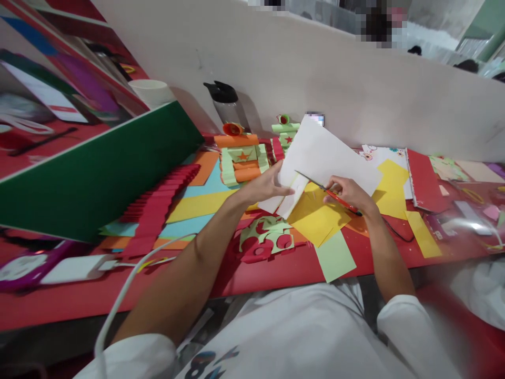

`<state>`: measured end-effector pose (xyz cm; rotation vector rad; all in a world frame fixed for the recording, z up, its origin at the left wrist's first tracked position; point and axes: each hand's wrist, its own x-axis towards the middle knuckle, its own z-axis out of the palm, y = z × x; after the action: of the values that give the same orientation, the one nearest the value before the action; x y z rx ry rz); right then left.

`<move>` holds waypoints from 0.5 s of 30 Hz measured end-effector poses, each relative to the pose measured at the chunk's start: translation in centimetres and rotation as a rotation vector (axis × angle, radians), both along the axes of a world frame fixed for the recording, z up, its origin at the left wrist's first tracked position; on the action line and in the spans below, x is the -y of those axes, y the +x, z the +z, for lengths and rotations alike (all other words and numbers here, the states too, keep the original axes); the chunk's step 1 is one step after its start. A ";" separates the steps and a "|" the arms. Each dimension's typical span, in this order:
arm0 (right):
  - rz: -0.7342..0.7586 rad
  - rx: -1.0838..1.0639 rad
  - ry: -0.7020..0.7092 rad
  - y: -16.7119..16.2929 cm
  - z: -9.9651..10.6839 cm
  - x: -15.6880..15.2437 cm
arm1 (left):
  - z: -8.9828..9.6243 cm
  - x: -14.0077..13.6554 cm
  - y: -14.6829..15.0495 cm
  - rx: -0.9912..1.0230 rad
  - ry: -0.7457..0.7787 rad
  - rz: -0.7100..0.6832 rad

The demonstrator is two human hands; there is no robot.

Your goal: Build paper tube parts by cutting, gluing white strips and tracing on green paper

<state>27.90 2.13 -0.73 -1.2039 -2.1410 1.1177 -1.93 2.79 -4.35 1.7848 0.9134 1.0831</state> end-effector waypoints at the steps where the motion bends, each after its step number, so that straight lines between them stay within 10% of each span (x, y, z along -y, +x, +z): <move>1: 0.002 -0.003 -0.003 -0.1 0.0 0.0 | 0.0 0.0 0.0 -0.002 0.001 0.004; 15: -0.049 0.044 0.041 -0.5 0.2 0.2 | 0.1 0.2 0.5 0.051 -0.042 0.004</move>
<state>27.36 1.89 -0.58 -1.2662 -2.1452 1.0302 -1.46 2.55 -4.29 1.7143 0.9030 1.0993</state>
